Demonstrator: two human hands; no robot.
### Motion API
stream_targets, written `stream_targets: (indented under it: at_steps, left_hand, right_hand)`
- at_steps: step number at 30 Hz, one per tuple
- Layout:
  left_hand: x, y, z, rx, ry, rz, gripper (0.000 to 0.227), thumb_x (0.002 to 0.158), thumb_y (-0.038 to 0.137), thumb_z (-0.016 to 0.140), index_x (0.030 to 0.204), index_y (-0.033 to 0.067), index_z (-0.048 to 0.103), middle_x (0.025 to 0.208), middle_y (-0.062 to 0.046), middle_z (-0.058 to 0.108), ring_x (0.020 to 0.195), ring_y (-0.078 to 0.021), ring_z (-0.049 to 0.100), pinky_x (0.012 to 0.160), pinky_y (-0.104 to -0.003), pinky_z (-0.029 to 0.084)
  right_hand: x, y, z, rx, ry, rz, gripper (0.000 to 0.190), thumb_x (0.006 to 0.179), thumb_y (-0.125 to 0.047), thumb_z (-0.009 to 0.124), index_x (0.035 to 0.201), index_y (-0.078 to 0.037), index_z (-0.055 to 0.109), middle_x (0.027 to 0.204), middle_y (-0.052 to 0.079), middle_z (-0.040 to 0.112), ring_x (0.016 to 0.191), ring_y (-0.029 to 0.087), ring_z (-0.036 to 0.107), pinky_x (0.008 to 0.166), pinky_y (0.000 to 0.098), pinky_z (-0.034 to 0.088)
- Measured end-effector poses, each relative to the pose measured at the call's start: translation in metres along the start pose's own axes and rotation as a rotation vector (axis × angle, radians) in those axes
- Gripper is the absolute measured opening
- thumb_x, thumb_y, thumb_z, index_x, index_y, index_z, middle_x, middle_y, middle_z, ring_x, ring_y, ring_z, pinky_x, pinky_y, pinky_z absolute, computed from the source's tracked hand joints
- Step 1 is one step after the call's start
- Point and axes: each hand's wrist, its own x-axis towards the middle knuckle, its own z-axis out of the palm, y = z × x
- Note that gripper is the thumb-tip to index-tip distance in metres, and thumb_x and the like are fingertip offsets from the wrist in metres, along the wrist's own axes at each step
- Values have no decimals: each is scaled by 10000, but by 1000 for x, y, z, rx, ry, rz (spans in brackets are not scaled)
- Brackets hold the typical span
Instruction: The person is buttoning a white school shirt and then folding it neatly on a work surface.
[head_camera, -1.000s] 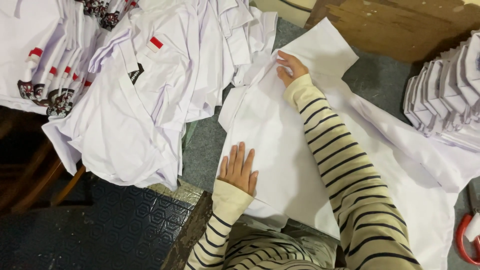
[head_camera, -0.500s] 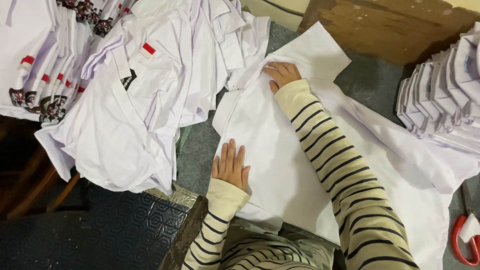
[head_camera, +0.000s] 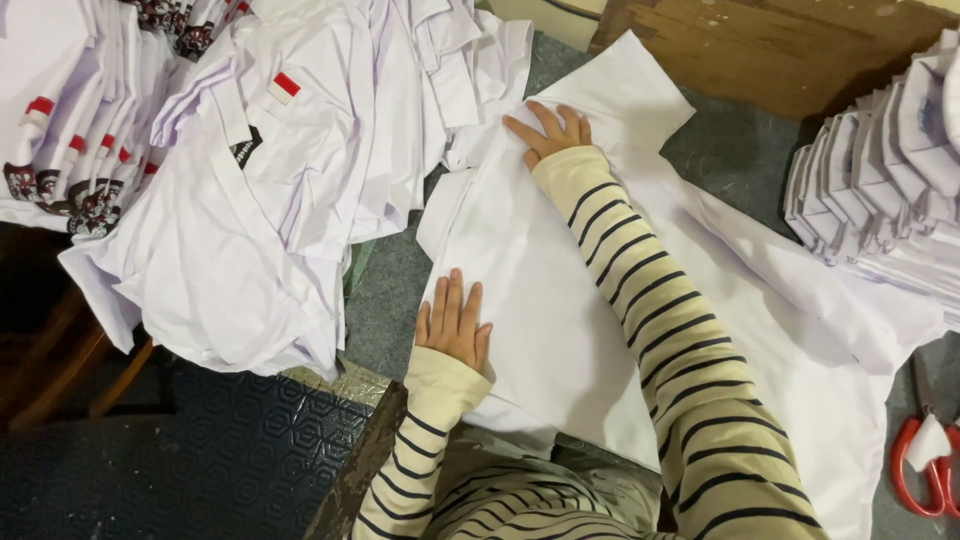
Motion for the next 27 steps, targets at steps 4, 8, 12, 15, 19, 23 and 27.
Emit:
stream_targets:
  at_steps: [4,8,12,15,19,23,27]
  left_hand:
    - [10,-13,-12,-119,-216,-27,582,1034,456,427,1569,235,360,1689,-113,203,1545,-327,216,1180,-548,256]
    - [46,-24,-40,-230,-214,-160,394,1037,530,461,1374,348,553,1309,55,620,1206,-171,646,981,-430,490]
    - [127,-10,-45,-422,206,-35,177,996,132,594,1103,25,686,1073,-146,734,933,-287,701,800,-407,579]
    - [183,-17,0,-423,354,0,135,984,107,589,1035,9,667,985,-161,688,933,-355,636,822,-457,499]
    - [220,-35,63,-131,318,-190,134,954,330,665,964,216,596,872,15,634,835,-231,688,687,-385,573]
    - [217,-38,66,-89,242,-220,287,879,422,734,978,252,526,928,52,580,924,-216,634,767,-400,543]
    - [220,-28,51,-114,137,-298,269,902,355,738,1017,257,516,1027,34,573,1039,-244,604,847,-425,528]
  right_hand:
    - [18,25,17,135,49,-53,631,1006,-333,453,1561,-546,238,1667,-116,170,1529,345,165,1266,559,119]
    - [58,67,18,485,290,-6,302,1067,-384,524,1319,-551,518,1387,-254,435,1239,89,566,1110,344,446]
    - [80,78,13,496,591,-404,245,1047,-23,518,1185,-126,694,1229,156,588,1081,340,624,1008,412,471]
    - [100,79,16,440,524,-426,257,1057,-22,536,1159,-146,736,1212,93,644,1030,305,663,960,350,490]
    - [118,85,25,324,256,-212,233,1057,-180,584,1249,-258,691,1258,30,635,1202,281,635,1026,436,541]
    - [135,98,39,330,288,-190,157,995,-282,720,1150,-267,702,1135,-16,586,1154,244,626,996,421,552]
    - [101,79,11,270,336,-156,153,974,-371,751,1069,-302,653,1066,-82,542,1110,209,562,961,394,531]
